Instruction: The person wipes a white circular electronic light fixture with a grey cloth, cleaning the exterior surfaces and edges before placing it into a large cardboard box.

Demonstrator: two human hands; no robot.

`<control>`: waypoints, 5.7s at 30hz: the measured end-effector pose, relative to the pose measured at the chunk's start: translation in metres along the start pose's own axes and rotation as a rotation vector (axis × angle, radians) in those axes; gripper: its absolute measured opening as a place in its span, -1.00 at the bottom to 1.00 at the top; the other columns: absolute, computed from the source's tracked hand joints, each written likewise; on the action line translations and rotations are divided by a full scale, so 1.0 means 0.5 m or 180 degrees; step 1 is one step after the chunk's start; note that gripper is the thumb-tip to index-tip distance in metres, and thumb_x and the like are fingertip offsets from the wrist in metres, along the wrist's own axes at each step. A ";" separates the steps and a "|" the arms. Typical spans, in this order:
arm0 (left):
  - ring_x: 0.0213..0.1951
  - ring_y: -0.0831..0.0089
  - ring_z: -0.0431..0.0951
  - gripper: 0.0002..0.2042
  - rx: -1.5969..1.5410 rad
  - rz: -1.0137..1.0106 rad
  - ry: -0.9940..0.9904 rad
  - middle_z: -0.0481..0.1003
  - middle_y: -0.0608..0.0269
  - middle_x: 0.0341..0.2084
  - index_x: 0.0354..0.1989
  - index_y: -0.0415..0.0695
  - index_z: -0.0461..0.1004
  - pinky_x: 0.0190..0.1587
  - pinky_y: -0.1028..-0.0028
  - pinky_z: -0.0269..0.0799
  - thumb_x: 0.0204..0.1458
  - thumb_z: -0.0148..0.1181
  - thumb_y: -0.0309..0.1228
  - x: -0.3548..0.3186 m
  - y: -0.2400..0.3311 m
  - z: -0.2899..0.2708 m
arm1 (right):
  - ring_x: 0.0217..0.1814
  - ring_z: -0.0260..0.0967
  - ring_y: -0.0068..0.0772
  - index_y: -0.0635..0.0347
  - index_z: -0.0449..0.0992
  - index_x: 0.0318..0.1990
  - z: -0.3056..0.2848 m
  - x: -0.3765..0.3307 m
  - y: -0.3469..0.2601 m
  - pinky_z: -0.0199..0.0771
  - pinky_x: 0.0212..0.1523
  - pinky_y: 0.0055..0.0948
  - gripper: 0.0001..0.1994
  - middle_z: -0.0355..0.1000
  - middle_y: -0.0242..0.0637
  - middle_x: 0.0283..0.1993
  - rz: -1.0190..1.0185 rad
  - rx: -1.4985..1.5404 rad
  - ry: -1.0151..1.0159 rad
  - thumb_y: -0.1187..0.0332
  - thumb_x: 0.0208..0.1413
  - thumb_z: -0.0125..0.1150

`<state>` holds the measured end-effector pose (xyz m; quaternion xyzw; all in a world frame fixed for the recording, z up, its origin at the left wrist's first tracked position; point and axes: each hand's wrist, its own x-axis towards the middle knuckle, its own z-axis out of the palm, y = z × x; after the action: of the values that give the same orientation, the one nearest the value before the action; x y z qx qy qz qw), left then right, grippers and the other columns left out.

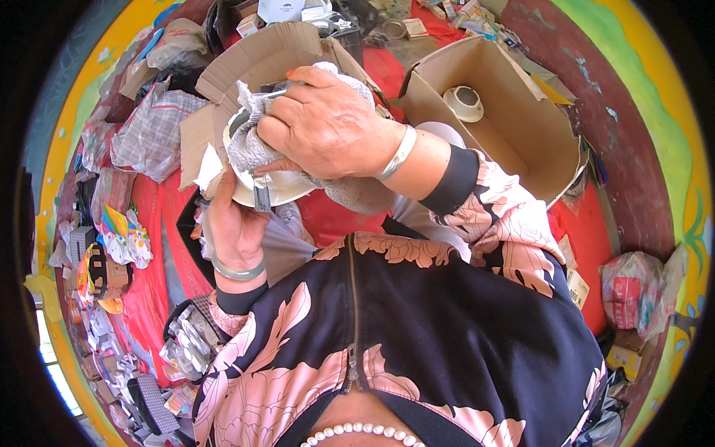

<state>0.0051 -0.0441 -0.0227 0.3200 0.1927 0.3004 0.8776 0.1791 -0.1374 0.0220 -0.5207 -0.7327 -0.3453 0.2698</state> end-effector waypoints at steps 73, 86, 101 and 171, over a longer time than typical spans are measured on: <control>0.09 0.29 0.33 -0.54 -0.0490 0.0946 -0.0110 0.30 0.20 0.10 0.18 -0.13 0.17 0.09 0.24 0.29 0.20 -0.16 -0.13 0.014 -0.044 -0.045 | 0.20 0.14 0.06 0.51 0.30 0.01 0.000 -0.008 -0.098 0.07 0.18 -0.10 -0.54 0.30 0.11 0.04 0.1804 0.0390 -0.0305 0.30 0.04 0.08; 0.05 0.32 0.38 -0.62 -0.0551 0.1154 -0.0291 0.34 0.18 0.06 0.15 -0.16 0.19 0.04 0.28 0.35 0.22 -0.18 -0.25 0.010 -0.022 -0.053 | 0.17 0.20 -0.03 0.40 0.36 0.00 0.015 -0.024 -0.104 0.05 0.23 -0.08 -0.58 0.34 0.00 0.03 0.1353 0.0683 -0.0250 0.34 -0.02 0.13; 0.15 0.27 0.27 -0.52 -0.0379 0.0992 0.0013 0.26 0.14 0.13 0.20 -0.19 0.13 0.17 0.25 0.18 0.21 -0.19 -0.14 0.010 -0.021 -0.034 | 0.33 0.04 -0.15 0.28 0.25 0.15 0.024 -0.028 -0.122 -0.08 0.31 -0.15 -0.43 0.14 -0.10 0.25 0.0971 0.0658 -0.0489 0.28 -0.06 0.12; 0.00 0.17 0.41 -0.53 0.1442 0.0149 0.0022 0.38 0.03 -0.01 0.09 -0.24 0.25 0.02 0.22 0.35 0.07 -0.06 -0.18 -0.021 -0.080 -0.210 | 0.21 0.20 -0.14 0.18 0.45 -0.02 -0.054 -0.009 0.047 0.18 0.17 -0.24 -0.53 0.36 -0.16 0.05 0.0219 0.4023 -0.0820 0.22 -0.12 0.35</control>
<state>-0.0421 -0.0288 -0.1238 0.5123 0.2508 0.2708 0.7755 0.2039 -0.1560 0.0408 -0.3218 -0.8042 0.2268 0.4452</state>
